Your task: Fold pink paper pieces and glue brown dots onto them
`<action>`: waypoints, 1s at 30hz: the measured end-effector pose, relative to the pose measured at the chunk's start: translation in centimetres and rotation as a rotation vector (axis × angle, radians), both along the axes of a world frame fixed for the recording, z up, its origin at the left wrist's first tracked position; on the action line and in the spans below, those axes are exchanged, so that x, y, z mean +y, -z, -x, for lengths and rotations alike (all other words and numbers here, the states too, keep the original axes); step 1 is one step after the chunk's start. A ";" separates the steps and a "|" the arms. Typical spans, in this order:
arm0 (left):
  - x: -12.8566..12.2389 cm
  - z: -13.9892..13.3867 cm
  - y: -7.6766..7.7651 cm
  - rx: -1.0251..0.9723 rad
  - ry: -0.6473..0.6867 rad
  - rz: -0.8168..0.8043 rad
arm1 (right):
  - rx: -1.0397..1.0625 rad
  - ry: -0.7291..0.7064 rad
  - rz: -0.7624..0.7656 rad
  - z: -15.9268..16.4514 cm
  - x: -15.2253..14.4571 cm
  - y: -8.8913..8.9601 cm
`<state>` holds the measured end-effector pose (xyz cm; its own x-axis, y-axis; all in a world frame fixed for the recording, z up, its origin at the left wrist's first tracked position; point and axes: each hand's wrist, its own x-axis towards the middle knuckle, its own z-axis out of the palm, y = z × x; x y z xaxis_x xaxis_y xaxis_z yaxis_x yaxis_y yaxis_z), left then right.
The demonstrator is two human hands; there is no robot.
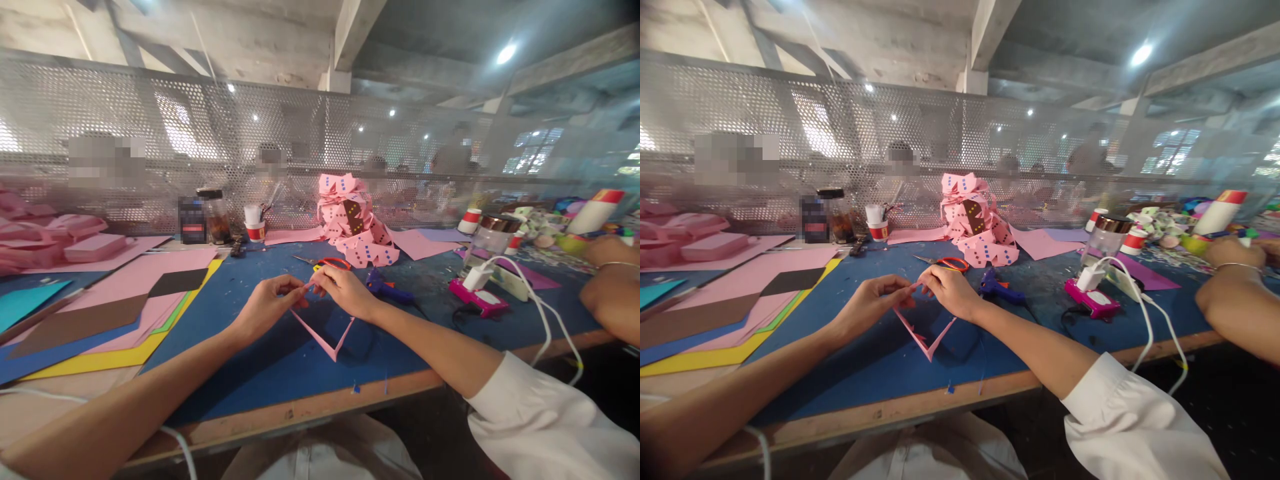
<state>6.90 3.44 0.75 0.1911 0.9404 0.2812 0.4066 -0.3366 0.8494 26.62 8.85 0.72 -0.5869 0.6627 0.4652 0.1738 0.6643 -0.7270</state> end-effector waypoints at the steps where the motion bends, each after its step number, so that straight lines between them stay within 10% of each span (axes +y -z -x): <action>1: 0.0 0.0 0.0 0.004 -0.005 -0.002 | 0.002 0.000 -0.003 0.0 0.0 0.0; 30: -0.1 0.0 0.1 0.009 0.014 -0.002 | -0.050 0.069 -0.093 0.0 0.3 0.4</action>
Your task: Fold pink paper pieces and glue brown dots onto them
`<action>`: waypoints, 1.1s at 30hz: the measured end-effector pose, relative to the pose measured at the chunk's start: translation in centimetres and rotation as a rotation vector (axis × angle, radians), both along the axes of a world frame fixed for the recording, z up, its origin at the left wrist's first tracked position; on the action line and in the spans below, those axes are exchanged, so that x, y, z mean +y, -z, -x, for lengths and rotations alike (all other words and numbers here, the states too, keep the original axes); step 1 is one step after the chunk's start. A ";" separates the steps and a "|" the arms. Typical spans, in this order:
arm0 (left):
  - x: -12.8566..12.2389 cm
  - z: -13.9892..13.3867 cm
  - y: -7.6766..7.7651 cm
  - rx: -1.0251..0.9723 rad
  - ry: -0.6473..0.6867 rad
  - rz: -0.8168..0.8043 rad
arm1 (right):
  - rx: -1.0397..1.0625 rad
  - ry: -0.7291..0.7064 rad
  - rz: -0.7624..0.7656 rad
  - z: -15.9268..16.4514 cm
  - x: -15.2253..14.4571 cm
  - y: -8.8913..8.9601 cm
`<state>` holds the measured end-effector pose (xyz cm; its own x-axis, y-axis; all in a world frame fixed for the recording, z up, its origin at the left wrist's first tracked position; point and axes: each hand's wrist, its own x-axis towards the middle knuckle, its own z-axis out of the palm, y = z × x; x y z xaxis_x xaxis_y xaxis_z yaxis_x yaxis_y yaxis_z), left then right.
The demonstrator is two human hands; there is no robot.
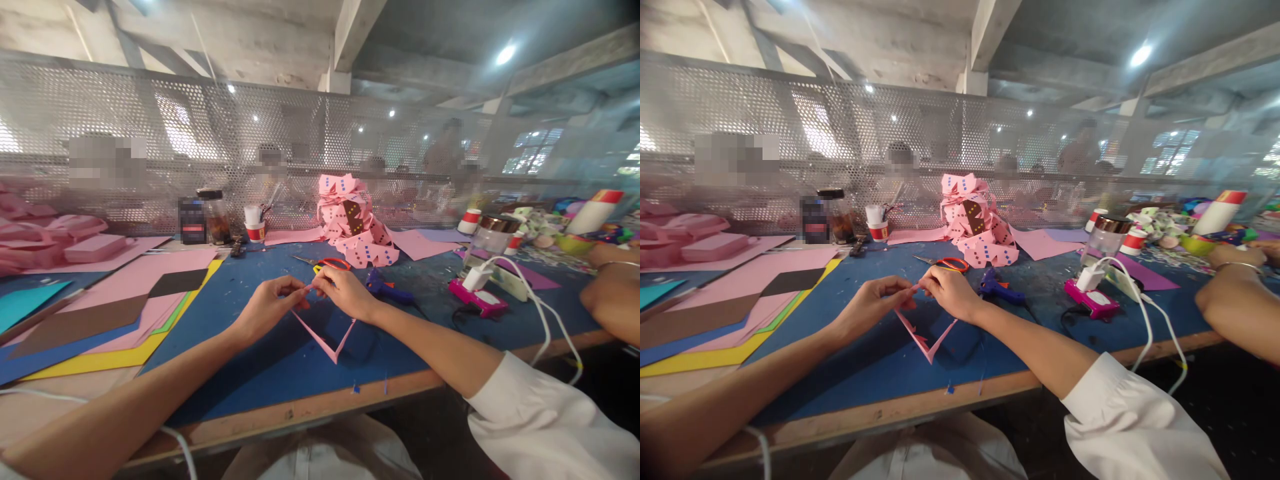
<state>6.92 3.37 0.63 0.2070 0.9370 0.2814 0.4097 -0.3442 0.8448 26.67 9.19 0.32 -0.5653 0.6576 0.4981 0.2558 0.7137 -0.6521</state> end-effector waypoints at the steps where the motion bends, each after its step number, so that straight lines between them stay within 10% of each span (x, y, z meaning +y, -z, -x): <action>1: 0.0 0.0 0.0 0.000 -0.001 -0.002 | 0.002 -0.009 0.010 0.0 0.0 0.0; 19: 0.0 0.1 -0.2 -0.028 -0.025 0.006 | 0.022 -0.054 0.047 0.0 0.3 0.1; 27: 0.7 0.6 -0.4 -0.058 -0.147 -0.020 | 0.090 0.146 -0.307 -0.2 -0.9 -1.1; 33: 1.6 1.8 -0.2 -0.045 -0.217 -0.044 | -0.064 0.035 -0.456 -0.4 -2.8 -1.9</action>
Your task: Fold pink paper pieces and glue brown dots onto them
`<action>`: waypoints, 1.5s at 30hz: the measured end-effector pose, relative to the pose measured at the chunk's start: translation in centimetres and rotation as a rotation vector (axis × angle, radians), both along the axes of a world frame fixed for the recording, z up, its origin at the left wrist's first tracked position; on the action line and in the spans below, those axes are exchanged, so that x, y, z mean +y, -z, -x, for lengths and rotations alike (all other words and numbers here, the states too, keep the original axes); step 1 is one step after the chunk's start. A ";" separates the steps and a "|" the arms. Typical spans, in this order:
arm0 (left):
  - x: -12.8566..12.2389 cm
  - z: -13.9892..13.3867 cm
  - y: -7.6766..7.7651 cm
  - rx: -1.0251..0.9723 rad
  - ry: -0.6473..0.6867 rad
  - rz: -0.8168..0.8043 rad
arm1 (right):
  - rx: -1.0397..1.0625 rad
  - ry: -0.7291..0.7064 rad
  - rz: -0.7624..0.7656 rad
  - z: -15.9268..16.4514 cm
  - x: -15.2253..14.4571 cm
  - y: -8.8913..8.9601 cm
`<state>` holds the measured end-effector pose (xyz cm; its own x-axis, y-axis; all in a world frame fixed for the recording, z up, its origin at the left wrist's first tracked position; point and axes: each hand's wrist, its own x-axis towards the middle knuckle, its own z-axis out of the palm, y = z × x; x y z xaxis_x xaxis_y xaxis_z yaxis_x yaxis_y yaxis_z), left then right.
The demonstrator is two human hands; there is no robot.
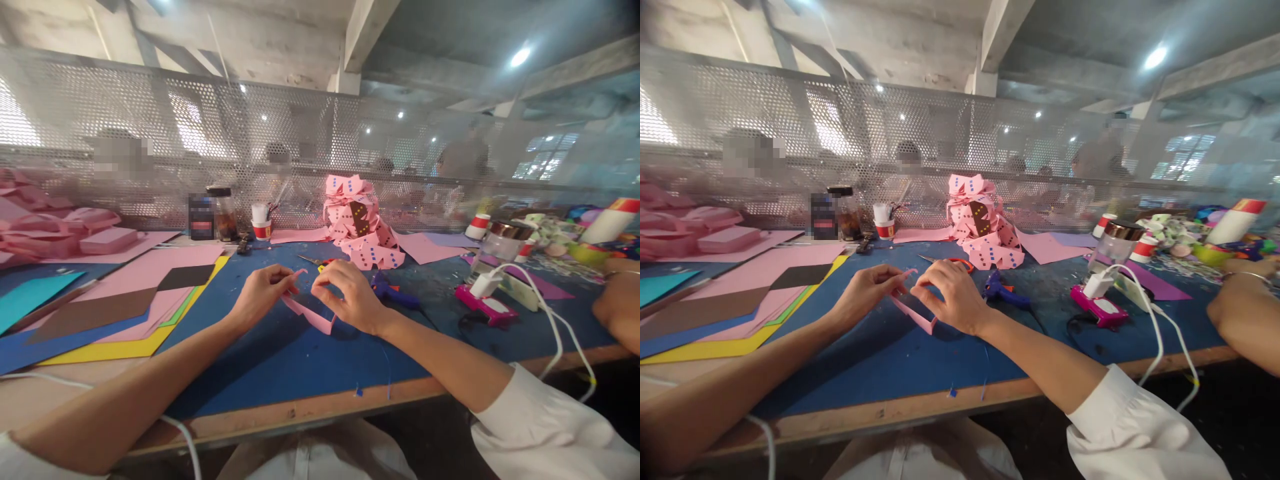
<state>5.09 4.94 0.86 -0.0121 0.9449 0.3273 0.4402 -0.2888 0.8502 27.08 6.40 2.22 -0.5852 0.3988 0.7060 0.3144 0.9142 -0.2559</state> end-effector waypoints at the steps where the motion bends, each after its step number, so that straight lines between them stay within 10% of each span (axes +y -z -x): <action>1: 0.1 0.1 0.0 0.007 -0.005 -0.009 | -0.040 -0.015 -0.006 0.0 -0.1 0.0; 15: 0.4 0.5 -0.2 -0.040 -0.034 0.017 | -0.161 -0.098 -0.028 0.4 0.1 0.7; 24: 0.2 1.1 -1.4 -0.108 -0.089 -0.106 | 0.008 0.165 -0.058 0.0 2.1 0.9; 34: -1.0 1.2 -4.6 0.601 0.008 -0.679 | 0.019 0.219 -0.131 -0.2 2.5 0.4; 39: 0.2 1.5 -3.8 0.751 0.130 -0.709 | 0.050 0.218 -0.151 0.1 2.1 0.1; 45: 0.4 4.5 -5.2 0.648 -0.108 -0.582 | 0.164 0.337 -0.187 -0.3 1.9 -0.5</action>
